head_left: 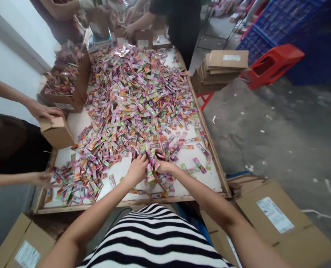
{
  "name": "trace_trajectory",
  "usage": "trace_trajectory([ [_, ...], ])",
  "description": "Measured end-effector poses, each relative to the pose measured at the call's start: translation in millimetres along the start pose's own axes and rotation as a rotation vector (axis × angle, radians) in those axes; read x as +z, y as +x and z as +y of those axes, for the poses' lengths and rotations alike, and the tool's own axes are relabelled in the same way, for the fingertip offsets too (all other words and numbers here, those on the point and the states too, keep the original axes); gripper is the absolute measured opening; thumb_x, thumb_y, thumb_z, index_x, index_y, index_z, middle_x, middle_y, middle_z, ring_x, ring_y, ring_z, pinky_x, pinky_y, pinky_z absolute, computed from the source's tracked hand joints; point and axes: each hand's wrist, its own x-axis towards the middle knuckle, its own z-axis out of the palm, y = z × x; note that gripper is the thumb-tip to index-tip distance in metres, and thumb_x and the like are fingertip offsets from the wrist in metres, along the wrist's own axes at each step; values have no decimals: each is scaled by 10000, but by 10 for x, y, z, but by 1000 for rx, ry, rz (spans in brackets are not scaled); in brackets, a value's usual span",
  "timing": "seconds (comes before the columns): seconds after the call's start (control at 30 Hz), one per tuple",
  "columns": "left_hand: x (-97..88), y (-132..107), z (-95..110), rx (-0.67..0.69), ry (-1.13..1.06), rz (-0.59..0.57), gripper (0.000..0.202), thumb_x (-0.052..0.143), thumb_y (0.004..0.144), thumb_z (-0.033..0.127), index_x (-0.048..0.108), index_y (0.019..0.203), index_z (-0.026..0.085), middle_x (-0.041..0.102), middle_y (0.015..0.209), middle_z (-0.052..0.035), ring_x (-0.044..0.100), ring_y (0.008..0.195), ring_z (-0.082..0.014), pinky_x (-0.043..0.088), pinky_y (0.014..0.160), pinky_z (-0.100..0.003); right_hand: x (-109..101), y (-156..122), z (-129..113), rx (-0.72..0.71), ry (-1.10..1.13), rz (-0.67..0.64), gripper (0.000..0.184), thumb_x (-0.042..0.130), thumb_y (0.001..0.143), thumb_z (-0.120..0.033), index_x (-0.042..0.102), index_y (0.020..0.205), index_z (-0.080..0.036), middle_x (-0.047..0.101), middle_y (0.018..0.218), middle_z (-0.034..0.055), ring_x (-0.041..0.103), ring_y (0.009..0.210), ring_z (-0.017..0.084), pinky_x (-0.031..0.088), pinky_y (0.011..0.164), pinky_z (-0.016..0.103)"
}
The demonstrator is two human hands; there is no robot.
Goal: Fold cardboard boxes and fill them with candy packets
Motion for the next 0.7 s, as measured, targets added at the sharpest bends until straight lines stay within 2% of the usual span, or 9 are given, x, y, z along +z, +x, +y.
trace_trajectory([
  [0.1,84,438,46,-29,30,-193,286,620,744,58,762,988,106,673,1167,-241,626,1148,-380,509,1012,-456,-134,-406,37,21,139,-115,261,566,882,-195,792,1012,-213,801,924,25,726,764,172,590,721,262],
  [0.17,121,676,44,-32,15,-226,235,665,708,64,763,921,78,690,1085,-267,661,1069,-400,525,971,-466,-266,-668,98,161,295,-99,313,485,931,-223,775,1048,-210,798,938,33,735,777,174,587,720,264],
  [0.27,54,787,-37,-5,-33,-250,303,684,685,55,757,977,82,709,1097,-252,673,1067,-394,521,976,-447,-378,-839,186,529,341,193,389,452,979,-350,704,1227,-187,756,1149,116,717,1040,259,572,921,407],
  [0.33,-54,660,-133,28,-106,-217,433,666,724,75,719,1151,123,701,1223,-196,657,1149,-339,503,1027,-396,-313,-755,169,600,204,335,474,525,958,-374,623,1362,-148,628,1400,187,577,1315,330,431,1126,535],
  [0.37,-110,554,-182,29,-162,-147,499,644,757,91,672,1252,145,681,1292,-166,642,1190,-306,491,1051,-377,-238,-668,126,550,149,325,512,554,947,-352,589,1404,-125,548,1492,204,481,1414,345,328,1199,570],
  [0.43,-192,326,-252,2,-269,87,583,585,830,122,551,1410,168,616,1411,-140,591,1282,-263,455,1109,-382,-40,-451,-13,357,112,184,505,560,951,-302,581,1412,-96,483,1553,206,374,1496,336,204,1261,559],
  [0.5,-207,173,-265,-5,-326,250,564,555,890,170,515,1453,176,584,1454,-143,547,1344,-260,412,1158,-415,154,-232,-168,233,142,-13,431,524,982,-304,637,1352,-113,573,1478,187,448,1451,311,284,1238,493],
  [0.6,-119,175,-200,28,-303,105,512,601,912,253,580,1421,201,581,1484,-134,482,1426,-281,321,1229,-435,324,13,-293,309,202,-311,399,513,996,-384,709,1247,-144,713,1278,174,643,1239,311,487,1048,405],
  [0.7,-11,271,-143,-25,-257,1,558,594,905,229,560,1462,207,479,1590,-110,322,1539,-282,202,1277,-457,293,82,-253,407,268,-400,397,554,967,-386,725,1217,-130,743,1206,178,706,1106,315,532,930,369],
])
